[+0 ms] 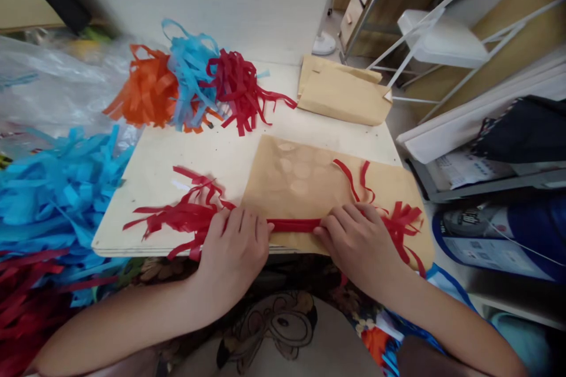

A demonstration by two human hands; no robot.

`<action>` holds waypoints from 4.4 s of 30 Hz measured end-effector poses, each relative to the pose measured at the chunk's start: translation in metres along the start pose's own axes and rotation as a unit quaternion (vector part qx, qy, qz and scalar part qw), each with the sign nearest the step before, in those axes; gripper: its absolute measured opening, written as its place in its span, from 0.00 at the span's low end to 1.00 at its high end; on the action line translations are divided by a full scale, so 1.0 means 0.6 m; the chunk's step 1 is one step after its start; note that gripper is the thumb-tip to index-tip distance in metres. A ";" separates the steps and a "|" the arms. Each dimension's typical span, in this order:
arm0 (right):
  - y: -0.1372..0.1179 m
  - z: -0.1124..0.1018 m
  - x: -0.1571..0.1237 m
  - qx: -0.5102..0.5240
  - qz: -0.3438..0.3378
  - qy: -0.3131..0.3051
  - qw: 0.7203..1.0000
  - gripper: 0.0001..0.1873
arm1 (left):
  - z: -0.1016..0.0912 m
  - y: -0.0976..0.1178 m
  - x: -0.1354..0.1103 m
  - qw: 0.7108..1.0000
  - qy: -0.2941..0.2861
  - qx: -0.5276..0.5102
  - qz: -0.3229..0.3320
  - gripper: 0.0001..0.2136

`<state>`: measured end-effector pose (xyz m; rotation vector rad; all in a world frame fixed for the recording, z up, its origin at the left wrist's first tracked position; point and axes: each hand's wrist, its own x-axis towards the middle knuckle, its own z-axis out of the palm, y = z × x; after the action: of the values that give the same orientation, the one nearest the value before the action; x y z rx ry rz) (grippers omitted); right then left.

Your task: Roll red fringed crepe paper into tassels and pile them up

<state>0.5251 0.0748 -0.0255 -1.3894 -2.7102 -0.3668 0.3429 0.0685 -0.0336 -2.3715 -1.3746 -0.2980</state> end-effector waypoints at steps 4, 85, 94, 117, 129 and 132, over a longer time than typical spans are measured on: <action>0.000 -0.007 0.002 -0.026 0.016 -0.010 0.999 0.12 | -0.002 0.000 0.001 1.000 -0.010 0.019 0.000 0.10; -0.059 0.033 -0.052 -0.075 0.138 0.082 0.984 0.31 | 0.033 0.040 -0.008 0.987 0.054 -0.116 0.093 0.28; -0.054 0.031 -0.049 -0.064 0.141 0.091 0.984 0.37 | 0.003 -0.013 -0.011 0.994 -0.023 -0.108 0.027 0.26; -0.040 0.026 -0.052 -0.048 0.131 0.054 0.989 0.36 | 0.003 -0.050 -0.001 0.986 -0.055 -0.153 0.041 0.21; -0.027 0.003 -0.036 0.050 0.132 0.019 0.990 0.14 | 0.022 -0.009 -0.004 0.982 0.108 -0.079 0.135 0.08; -0.017 -0.003 -0.035 0.072 0.141 0.022 0.987 0.13 | 0.018 -0.009 -0.001 0.986 0.071 -0.107 0.108 0.06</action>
<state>0.5295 0.0520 -0.0294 -1.6675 -2.4035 -0.1729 0.3377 0.0753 -0.0422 -2.5885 -1.0569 -0.5674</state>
